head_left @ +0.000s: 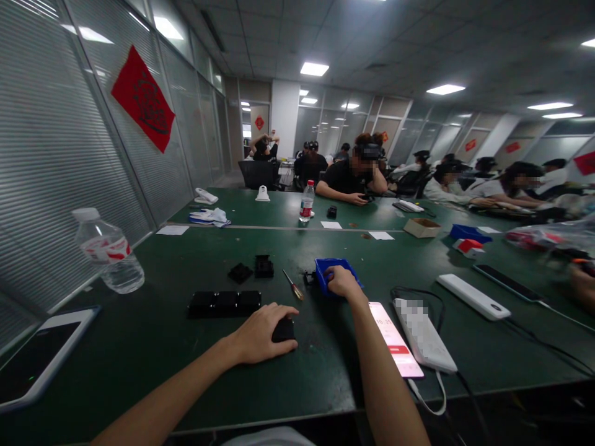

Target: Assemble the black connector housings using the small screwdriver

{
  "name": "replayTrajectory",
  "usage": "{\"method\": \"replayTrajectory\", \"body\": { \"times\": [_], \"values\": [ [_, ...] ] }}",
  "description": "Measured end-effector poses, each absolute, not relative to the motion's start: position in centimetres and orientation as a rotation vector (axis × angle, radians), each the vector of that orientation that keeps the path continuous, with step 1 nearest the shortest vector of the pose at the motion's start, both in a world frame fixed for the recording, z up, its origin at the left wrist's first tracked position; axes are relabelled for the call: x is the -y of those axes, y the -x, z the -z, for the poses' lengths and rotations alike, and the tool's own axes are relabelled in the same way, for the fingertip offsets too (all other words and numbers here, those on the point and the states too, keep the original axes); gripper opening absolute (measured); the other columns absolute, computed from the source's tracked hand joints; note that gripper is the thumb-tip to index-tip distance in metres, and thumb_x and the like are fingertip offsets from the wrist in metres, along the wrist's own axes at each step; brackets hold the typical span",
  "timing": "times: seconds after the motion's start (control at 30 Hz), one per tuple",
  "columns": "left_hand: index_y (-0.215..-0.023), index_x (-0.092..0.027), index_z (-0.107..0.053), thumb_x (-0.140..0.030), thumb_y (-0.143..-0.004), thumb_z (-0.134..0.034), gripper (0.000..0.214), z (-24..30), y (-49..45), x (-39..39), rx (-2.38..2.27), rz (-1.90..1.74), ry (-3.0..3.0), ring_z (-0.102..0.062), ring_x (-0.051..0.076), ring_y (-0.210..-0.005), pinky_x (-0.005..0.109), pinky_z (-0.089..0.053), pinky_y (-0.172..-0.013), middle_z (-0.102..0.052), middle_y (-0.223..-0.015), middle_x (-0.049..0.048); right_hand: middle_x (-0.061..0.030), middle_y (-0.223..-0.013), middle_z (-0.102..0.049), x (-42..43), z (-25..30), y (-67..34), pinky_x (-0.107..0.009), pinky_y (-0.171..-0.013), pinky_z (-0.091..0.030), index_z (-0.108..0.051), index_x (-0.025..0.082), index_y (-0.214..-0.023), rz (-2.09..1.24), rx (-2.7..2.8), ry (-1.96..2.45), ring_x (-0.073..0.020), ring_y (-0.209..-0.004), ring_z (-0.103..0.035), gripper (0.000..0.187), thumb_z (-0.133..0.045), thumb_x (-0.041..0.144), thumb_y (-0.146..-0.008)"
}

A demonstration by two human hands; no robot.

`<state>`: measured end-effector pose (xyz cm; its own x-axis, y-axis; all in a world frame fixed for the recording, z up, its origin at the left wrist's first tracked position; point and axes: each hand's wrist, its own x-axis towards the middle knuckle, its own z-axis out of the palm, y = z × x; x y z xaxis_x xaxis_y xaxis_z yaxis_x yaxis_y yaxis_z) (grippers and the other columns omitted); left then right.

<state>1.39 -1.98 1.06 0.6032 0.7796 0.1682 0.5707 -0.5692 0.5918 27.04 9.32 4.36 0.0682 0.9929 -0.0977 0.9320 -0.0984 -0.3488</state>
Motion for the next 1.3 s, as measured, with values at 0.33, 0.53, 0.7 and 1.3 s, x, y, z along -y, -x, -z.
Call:
{"method": "replayTrajectory", "body": {
  "times": [0.33,0.53,0.7,1.3],
  "values": [
    [-0.135,-0.022,-0.056,-0.040,-0.085,-0.074,0.056,-1.2,-1.3,2.1,-1.084,-0.565,-2.337,-0.065,0.027,-0.106,0.042,-0.051,-0.098,-0.067,-0.119,0.0086,-0.0101,-0.114,-0.076,-9.0,-5.1,-26.8,-0.028,-0.090,-0.051,-0.077,0.019,-0.113,-0.460,1.832,2.083,-0.0267,-0.109,-0.070,0.051,-0.067,-0.001,-0.067],
    [-0.135,-0.023,-0.056,-0.040,-0.085,-0.074,0.055,-1.0,-1.4,2.0,-1.078,-0.582,-2.332,-0.064,0.028,-0.109,0.042,-0.051,-0.099,-0.067,-0.121,0.0088,-0.0104,-0.118,-0.074,-9.3,-5.5,-27.0,-0.027,-0.088,-0.052,-0.075,0.016,-0.114,-0.502,1.707,1.969,-0.0235,-0.107,-0.071,0.046,-0.067,0.004,-0.070],
    [-0.134,-0.023,-0.055,-0.037,-0.085,-0.074,0.055,-1.1,-1.5,2.0,-1.058,-0.607,-2.336,-0.063,0.028,-0.109,0.043,-0.050,-0.099,-0.066,-0.118,0.0081,-0.0128,-0.117,-0.073,-9.3,-5.6,-26.7,-0.027,-0.074,-0.056,-0.071,0.014,-0.108,-0.828,1.502,1.589,-0.0216,-0.094,-0.072,0.044,-0.068,0.008,-0.064],
    [-0.100,-0.021,-0.059,-0.023,-0.087,-0.062,0.014,-1.0,-1.4,2.1,-1.034,-1.285,-2.312,-0.064,0.023,-0.092,0.036,-0.052,-0.085,-0.066,-0.097,0.0058,-0.0024,-0.106,-0.068,-6.7,-5.3,-20.9,-0.019,-0.061,-0.056,-0.073,0.019,-0.100,-1.949,1.507,0.573,-0.0105,-0.076,-0.068,0.050,-0.092,0.008,-0.054]
  ]
}}
